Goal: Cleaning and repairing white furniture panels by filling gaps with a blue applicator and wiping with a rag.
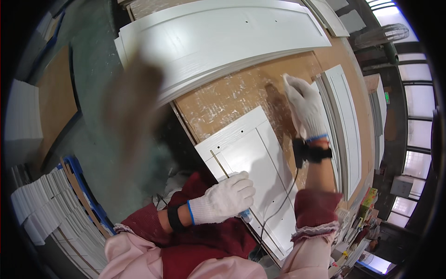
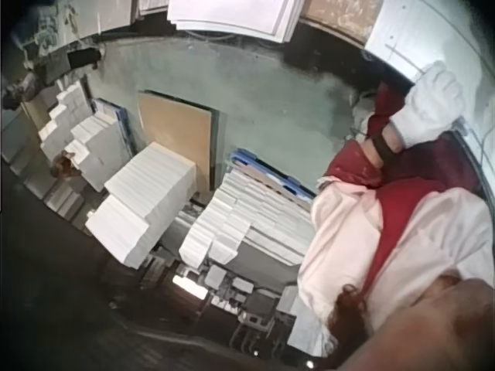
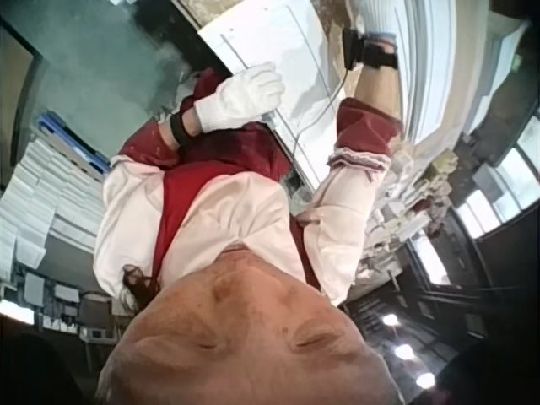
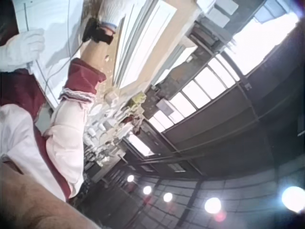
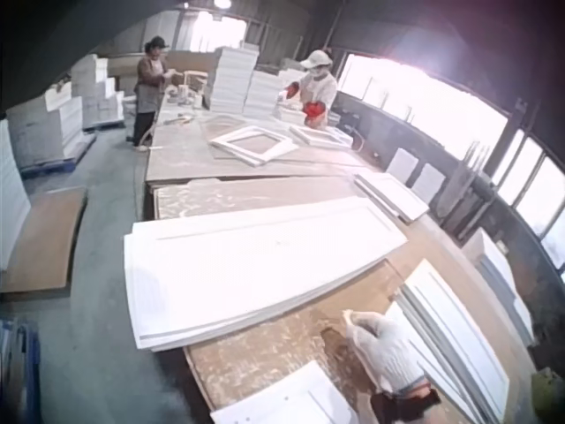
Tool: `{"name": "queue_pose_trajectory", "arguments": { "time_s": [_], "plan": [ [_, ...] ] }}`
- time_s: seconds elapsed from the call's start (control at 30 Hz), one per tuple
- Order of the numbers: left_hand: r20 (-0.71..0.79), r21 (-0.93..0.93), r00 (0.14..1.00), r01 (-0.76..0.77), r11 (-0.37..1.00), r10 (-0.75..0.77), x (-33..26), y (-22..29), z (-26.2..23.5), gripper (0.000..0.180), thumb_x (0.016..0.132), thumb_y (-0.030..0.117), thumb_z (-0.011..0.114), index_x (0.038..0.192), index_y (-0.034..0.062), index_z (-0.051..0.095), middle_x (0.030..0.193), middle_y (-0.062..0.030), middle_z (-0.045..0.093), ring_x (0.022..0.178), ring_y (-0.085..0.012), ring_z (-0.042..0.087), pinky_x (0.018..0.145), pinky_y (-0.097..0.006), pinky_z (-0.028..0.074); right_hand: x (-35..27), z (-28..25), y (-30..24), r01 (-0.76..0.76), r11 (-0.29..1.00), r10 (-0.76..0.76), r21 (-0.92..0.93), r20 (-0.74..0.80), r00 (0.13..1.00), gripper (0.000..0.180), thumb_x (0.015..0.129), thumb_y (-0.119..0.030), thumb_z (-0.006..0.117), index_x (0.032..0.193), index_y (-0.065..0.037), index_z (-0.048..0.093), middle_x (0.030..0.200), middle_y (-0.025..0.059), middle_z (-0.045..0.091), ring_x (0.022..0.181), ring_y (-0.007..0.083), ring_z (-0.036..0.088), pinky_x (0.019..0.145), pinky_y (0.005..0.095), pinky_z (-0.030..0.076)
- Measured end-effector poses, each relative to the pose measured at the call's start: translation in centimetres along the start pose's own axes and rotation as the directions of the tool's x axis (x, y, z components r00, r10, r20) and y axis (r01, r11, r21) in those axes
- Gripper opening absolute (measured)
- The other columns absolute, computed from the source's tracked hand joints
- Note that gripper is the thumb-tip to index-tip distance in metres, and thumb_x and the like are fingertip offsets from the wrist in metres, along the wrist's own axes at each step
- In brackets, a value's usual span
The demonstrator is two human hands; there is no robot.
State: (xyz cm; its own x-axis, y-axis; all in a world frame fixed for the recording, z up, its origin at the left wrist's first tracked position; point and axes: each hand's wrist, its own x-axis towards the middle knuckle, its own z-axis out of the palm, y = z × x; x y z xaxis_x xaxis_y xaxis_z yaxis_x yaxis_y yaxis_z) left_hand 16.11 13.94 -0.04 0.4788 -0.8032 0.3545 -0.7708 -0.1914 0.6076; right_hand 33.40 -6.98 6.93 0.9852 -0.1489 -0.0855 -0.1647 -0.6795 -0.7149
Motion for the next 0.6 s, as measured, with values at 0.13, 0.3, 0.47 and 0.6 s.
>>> {"name": "queue_pose_trajectory", "arguments": {
  "time_s": [0.13,0.3,0.47,0.6],
  "plan": [
    [-0.049,0.087,0.999,-0.001,0.996,0.005,-0.2,0.2,0.5,0.016,0.068,0.019,0.061,0.082,0.0104,0.062,0.097,-0.0048,0.060,0.101,-0.0241,0.058,0.100,-0.038,0.045,-6.1,0.2,1.0,0.100,0.983,-0.102,-0.152,-0.008,0.995,0.028,0.091,-0.028,0.070,0.109,-0.006,0.071,0.100,0.0157,0.071,0.094,0.0245,0.069,0.083,0.0323,0.053],
    [-0.128,0.019,0.991,-0.032,0.999,0.035,-0.4,-0.3,1.1,0.016,0.067,0.018,0.061,0.081,0.0108,0.062,0.095,-0.0040,0.061,0.098,-0.0234,0.058,0.097,-0.038,0.046,-9.1,2.8,0.2,0.204,0.879,-0.188,-0.431,0.079,0.979,0.024,0.092,-0.028,0.065,0.105,-0.009,0.070,0.094,0.0163,0.069,0.086,0.0310,0.068,0.076,0.0378,0.053],
    [-0.130,0.046,0.991,-0.025,0.999,0.031,-0.2,-0.1,1.1,0.012,0.066,0.018,0.061,0.077,0.0111,0.061,0.089,-0.0034,0.060,0.092,-0.0232,0.058,0.088,-0.036,0.048,-9.4,4.6,0.1,0.198,0.715,-0.139,-0.670,0.141,0.980,0.017,0.096,-0.027,0.056,0.098,-0.012,0.063,0.086,0.0187,0.066,0.081,0.0377,0.067,0.066,0.0472,0.053],
    [-0.154,0.007,0.988,-0.024,1.000,0.025,-0.1,-0.1,0.9,0.011,0.066,0.018,0.061,0.075,0.0113,0.061,0.088,-0.0035,0.060,0.091,-0.0229,0.058,0.084,-0.036,0.048,-8.9,5.2,-0.1,0.124,0.745,-0.078,-0.656,0.099,0.992,0.017,0.095,-0.027,0.057,0.097,-0.011,0.063,0.086,0.0195,0.066,0.080,0.0386,0.067,0.067,0.0468,0.053]
  ]
}}
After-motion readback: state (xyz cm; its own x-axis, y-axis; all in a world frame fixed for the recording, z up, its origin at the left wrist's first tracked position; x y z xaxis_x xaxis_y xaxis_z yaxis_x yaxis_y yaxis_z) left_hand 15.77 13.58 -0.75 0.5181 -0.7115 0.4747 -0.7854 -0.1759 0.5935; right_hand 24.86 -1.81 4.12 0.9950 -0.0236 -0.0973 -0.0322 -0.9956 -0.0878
